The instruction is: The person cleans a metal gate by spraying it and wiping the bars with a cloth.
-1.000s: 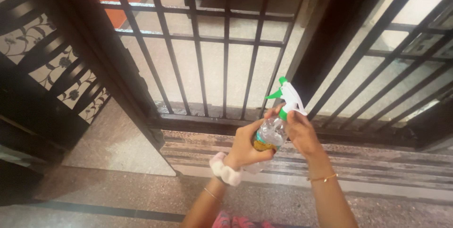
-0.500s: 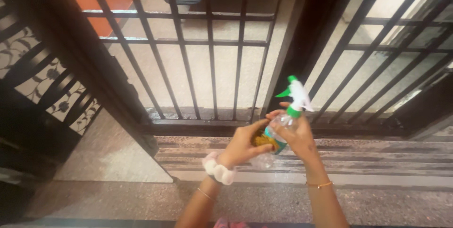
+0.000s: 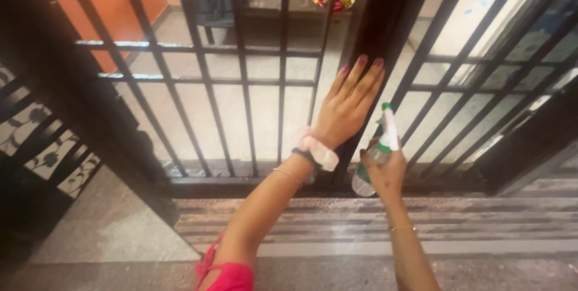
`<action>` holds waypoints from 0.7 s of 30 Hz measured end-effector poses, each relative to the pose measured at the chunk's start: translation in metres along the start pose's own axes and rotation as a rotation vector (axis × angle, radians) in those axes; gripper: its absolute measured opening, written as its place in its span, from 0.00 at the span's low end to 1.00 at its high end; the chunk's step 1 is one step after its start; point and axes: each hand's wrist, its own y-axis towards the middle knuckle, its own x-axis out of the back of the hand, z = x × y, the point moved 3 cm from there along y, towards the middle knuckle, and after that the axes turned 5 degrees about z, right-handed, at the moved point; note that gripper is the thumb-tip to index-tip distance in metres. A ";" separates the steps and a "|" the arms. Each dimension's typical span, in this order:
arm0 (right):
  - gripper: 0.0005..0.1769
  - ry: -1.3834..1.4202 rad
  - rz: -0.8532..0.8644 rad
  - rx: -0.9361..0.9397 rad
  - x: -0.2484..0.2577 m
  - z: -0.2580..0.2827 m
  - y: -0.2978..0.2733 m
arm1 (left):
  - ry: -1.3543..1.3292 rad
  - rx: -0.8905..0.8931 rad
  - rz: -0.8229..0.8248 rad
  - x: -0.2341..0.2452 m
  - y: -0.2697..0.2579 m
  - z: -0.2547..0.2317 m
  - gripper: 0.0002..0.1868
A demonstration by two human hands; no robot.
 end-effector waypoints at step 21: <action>0.22 0.074 0.118 -0.147 0.018 -0.030 0.022 | 0.187 -0.096 0.185 -0.070 -0.062 -0.007 0.32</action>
